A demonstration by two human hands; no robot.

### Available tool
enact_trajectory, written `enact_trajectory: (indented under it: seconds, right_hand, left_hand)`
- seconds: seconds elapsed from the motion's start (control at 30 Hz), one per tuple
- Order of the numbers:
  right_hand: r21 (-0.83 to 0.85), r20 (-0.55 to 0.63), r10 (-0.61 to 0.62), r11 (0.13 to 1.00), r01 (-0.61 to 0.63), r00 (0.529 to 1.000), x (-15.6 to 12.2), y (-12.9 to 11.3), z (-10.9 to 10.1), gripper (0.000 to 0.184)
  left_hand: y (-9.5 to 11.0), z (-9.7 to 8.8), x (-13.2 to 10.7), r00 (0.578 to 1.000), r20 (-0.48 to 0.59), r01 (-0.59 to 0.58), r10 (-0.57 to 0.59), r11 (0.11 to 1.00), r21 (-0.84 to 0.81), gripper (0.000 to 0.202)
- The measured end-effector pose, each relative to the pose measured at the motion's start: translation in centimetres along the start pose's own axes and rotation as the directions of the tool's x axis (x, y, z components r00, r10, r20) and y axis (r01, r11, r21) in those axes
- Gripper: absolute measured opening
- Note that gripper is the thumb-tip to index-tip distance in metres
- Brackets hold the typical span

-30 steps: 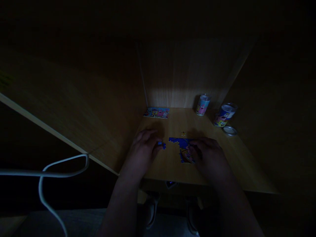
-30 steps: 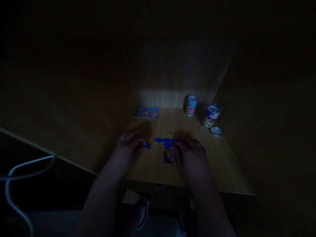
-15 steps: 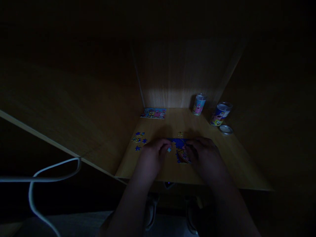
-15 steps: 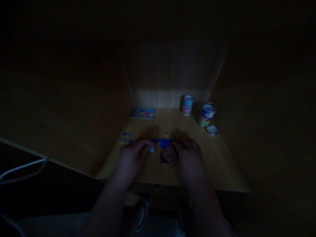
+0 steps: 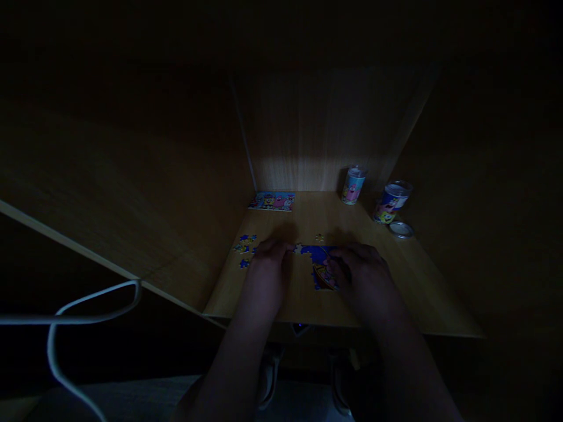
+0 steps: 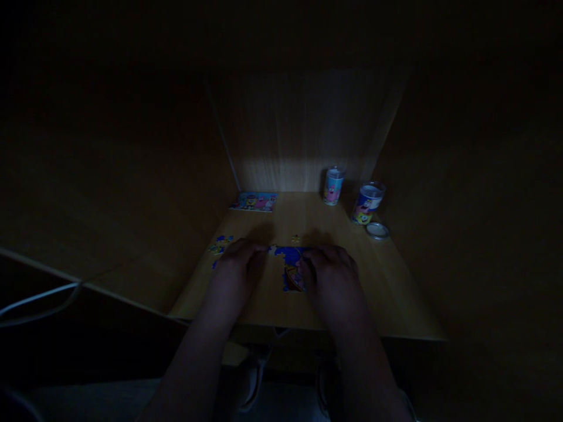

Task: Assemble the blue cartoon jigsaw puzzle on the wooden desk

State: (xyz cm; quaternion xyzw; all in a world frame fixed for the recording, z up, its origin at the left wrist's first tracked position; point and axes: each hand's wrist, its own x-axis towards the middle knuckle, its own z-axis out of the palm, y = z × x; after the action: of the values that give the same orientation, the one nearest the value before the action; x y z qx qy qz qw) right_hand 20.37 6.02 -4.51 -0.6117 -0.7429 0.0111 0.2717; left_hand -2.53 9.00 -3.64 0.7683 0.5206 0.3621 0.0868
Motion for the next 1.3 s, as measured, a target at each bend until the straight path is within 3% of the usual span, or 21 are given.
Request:
enact_trajectory:
  seconds: [0.13,0.3,0.53,1.3]
  right_hand:
    - [-0.002,-0.002,0.005,1.0,-0.005,1.0,-0.02,-0.18,-0.11,0.022]
    - [-0.002,-0.008,0.009,1.0,-0.009,1.0,-0.08,-0.12,-0.01,0.022]
    - [-0.013,0.002,0.002,1.0,-0.002,1.0,0.06,-0.11,-0.07,0.022]
    - [0.002,0.0,-0.001,1.0,0.001,1.0,0.17,-0.02,-0.04,0.021]
  left_hand:
    - [0.17,0.05,0.05,1.0,-0.005,-0.028,0.028,0.997,0.073,0.014]
    - [0.46,0.48,0.24,0.982,0.113,-0.164,0.152,0.981,0.108,0.019]
    - [0.33,0.55,0.34,0.972,0.145,-0.204,0.183,0.969,0.142,0.017]
    - [0.79,0.3,0.32,0.989,0.127,-0.09,0.071,0.984,0.154,0.015]
